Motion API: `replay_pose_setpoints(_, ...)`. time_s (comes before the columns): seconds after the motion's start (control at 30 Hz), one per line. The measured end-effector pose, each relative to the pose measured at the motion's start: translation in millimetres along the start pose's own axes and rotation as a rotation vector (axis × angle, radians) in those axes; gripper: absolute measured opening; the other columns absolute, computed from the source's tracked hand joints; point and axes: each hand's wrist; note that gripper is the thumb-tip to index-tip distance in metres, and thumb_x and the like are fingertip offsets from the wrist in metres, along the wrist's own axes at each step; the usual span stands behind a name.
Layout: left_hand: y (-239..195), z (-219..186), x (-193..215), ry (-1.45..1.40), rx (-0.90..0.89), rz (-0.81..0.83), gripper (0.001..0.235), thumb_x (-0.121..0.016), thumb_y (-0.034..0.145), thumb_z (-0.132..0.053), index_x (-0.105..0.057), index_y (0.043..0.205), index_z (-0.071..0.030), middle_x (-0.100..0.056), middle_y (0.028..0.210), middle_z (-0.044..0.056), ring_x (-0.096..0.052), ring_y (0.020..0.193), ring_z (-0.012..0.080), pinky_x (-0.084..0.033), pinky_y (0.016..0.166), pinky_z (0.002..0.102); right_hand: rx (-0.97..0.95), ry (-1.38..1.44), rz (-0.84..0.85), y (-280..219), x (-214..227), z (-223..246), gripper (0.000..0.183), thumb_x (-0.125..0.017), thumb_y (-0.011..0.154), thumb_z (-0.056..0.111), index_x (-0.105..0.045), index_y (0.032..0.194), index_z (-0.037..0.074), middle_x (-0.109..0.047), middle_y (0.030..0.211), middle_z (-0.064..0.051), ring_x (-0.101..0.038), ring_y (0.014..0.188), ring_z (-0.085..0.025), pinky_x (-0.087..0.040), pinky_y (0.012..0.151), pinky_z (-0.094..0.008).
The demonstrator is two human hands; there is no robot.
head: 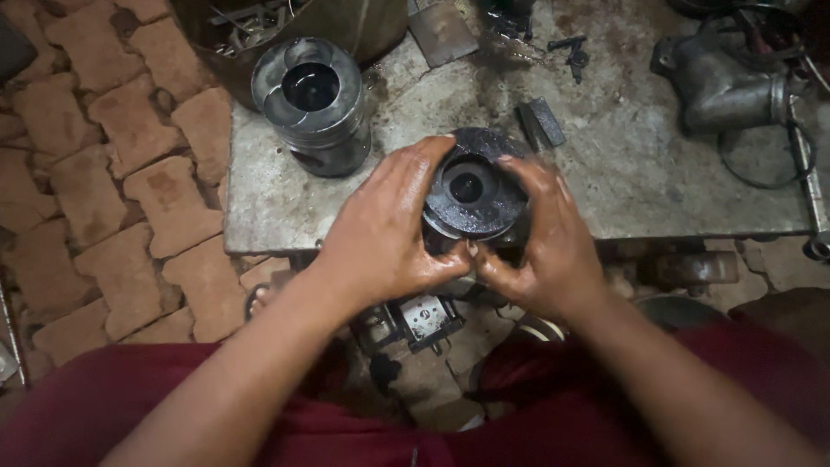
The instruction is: The person cleans a piston by hand, wiping it and moving it across a workbench.
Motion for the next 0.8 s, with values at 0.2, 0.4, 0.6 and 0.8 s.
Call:
replay_pose_setpoints(0.2,-4.9,-7.5,-6.3,-0.111,0.214,0.034,0.099,-0.087,0.072,-0.041,-0.036,0.149,-0.008,-0.057,0.146,0.02,-0.069,0.111,0.0432,-0.059,0.094,0.048,-0.107,0.06,-0.164,-14.9,-14.9,18.8,0.078,-0.083,0.089,0.021,-0.038,0.148,-0.001,-0.052,0.144,-0.025,-0.058,0.134,-0.04,-0.048,0.113,-0.045)
replay_pose_setpoints(0.4,-7.4,-12.4,-8.6,-0.12,0.142,-0.098,0.091,-0.086,0.074,-0.033,-0.039,0.147,-0.007,-0.058,0.145,0.021,-0.067,0.12,0.0423,-0.059,0.096,0.046,-0.151,0.156,-0.163,-13.8,-13.2,15.2,0.077,-0.086,0.082,0.017,-0.042,0.144,0.0,-0.056,0.14,-0.023,-0.062,0.129,-0.036,-0.051,0.11,-0.042)
replay_pose_setpoints(0.6,-5.9,-13.2,-8.2,-0.133,0.154,-0.106,0.088,-0.086,0.074,-0.032,-0.043,0.146,-0.007,-0.06,0.143,0.021,-0.069,0.12,0.0405,-0.06,0.099,0.044,-0.124,0.18,-0.172,-12.1,-12.3,12.1,0.074,-0.084,0.083,0.013,-0.042,0.144,0.002,-0.055,0.142,-0.023,-0.062,0.132,-0.037,-0.05,0.113,-0.043)
replay_pose_setpoints(0.8,-2.2,-10.9,-10.1,-0.073,0.172,-0.06,0.086,-0.088,0.07,-0.029,-0.048,0.144,-0.011,-0.053,0.147,0.031,-0.07,0.11,0.0444,-0.061,0.092,0.046,-0.086,0.087,-0.193,-9.8,-10.4,10.4,0.068,-0.08,0.08,0.013,-0.048,0.139,0.004,-0.058,0.137,-0.024,-0.063,0.129,-0.041,-0.052,0.11,-0.046)
Point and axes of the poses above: each hand's wrist, its own y-axis towards the middle knuckle, its own x-axis out of the back of the hand, z = x × y
